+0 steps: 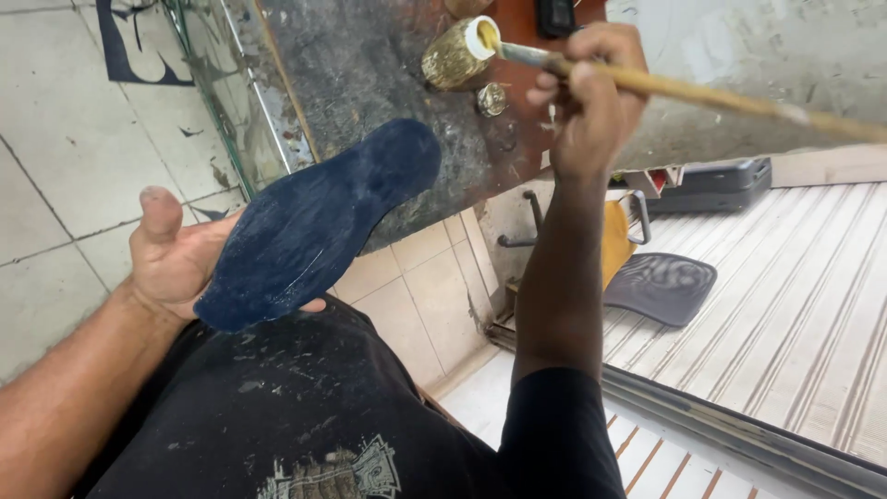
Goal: Applying glue to a shoe sole using a brush at a repair bench
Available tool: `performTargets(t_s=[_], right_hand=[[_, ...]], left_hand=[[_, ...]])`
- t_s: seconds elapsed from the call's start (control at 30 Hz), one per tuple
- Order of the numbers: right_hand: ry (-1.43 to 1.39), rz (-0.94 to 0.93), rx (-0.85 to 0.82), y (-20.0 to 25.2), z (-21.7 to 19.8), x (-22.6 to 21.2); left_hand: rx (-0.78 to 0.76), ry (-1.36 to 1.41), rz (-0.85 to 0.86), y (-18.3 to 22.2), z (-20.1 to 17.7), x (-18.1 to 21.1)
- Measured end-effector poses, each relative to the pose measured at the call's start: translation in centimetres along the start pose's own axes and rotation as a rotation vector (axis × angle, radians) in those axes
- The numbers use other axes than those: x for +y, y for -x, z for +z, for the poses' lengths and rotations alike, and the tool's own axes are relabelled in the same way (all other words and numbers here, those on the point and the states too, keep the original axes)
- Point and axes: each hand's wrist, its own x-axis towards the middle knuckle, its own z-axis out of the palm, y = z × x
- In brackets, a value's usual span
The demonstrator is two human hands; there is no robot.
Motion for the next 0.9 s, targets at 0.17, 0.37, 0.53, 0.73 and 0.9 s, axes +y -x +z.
performTargets(t_s=[0.17,0.37,0.53,0.73,0.9], right_hand=[[0.146,0.403,-0.09,-4.0,2.3,0.6],[0.516,0.388,-0.222,-4.4,3.7,2.2],[0.2,0.247,0.081,-5.0,0.0,4.4],[-0.3,0.384,0.411,-2.0,0.2,5.9],[-0.373,0.236,0.509,0.0,-1.2,5.9]], left_hand=[[-0.02,-0.007,0.044,0.3,-0.3,-0.5],[0.027,-0.013,0.077,0.3,-0.1,-0.6],[0.024,-0.002,0.096,0.3,0.1,-0.9],[0.016,-0.018,0.077,0.4,-0.4,-0.7],[0.03,-0.112,0.075,0.4,-0.1,-0.7]])
